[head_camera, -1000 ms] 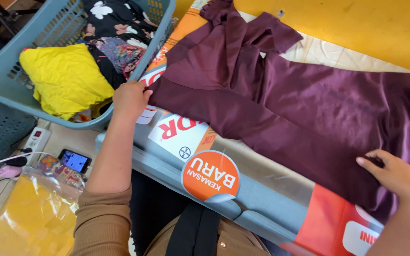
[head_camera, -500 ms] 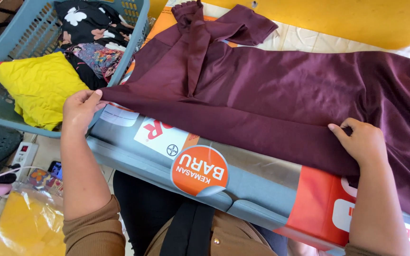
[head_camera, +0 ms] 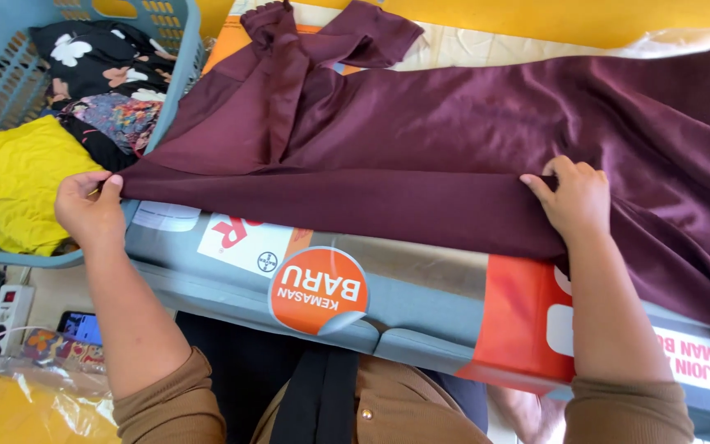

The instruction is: The person uses a lint roller to clean a maroon long-sleeved shirt laid out on a table. They roll the device over the fabric to remove lint, then fold the shirt and place it into a laundry basket.

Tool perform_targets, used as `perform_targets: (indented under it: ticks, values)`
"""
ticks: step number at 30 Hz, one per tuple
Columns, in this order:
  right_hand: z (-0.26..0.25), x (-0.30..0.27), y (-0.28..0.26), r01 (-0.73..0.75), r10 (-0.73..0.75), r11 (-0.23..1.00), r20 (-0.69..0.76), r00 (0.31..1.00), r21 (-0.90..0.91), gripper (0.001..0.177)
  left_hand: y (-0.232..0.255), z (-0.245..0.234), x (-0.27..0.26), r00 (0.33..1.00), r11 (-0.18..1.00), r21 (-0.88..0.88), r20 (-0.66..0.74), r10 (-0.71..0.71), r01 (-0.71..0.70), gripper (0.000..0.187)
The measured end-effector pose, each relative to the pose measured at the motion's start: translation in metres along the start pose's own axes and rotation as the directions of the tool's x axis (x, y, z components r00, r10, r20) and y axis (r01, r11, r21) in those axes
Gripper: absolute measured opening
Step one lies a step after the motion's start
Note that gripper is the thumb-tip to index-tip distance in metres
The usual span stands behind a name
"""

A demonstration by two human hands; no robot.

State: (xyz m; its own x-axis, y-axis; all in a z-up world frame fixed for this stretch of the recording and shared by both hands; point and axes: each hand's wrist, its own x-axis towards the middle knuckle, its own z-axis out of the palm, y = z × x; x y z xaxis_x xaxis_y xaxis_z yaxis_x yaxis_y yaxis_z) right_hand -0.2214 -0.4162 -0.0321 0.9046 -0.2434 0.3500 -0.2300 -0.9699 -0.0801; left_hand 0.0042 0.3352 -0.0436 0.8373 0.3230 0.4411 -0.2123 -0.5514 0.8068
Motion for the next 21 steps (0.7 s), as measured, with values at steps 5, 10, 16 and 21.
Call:
perform_targets:
  ticks: [5, 10, 16, 21]
  values:
    - [-0.031, -0.005, -0.018, -0.038, 0.029, 0.993, 0.083, 0.996, 0.111, 0.035, 0.046, -0.001, -0.021, 1.000, 0.978, 0.210, -0.002, 0.020, -0.019, 0.015]
    - [-0.136, -0.048, -0.039, -0.172, 0.107, 0.923, 0.200, 0.974, 0.344, 0.032, 0.090, -0.005, -0.064, 0.907, 0.889, 0.256, -0.083, 0.412, -0.380, 0.034]
    - [-0.115, -0.134, 0.026, -0.447, 0.346, 0.892, 0.536, 0.770, 0.067, 0.070, 0.100, 0.000, -0.113, 0.990, 0.978, 0.196, 0.134, 0.043, -0.069, 0.075]
    - [-0.093, -0.152, 0.032, -0.396, 0.390, 0.917, 0.312, 0.866, -0.046, 0.050, 0.102, 0.015, -0.094, 0.978, 0.979, 0.200, 0.207, 0.005, -0.047, 0.061]
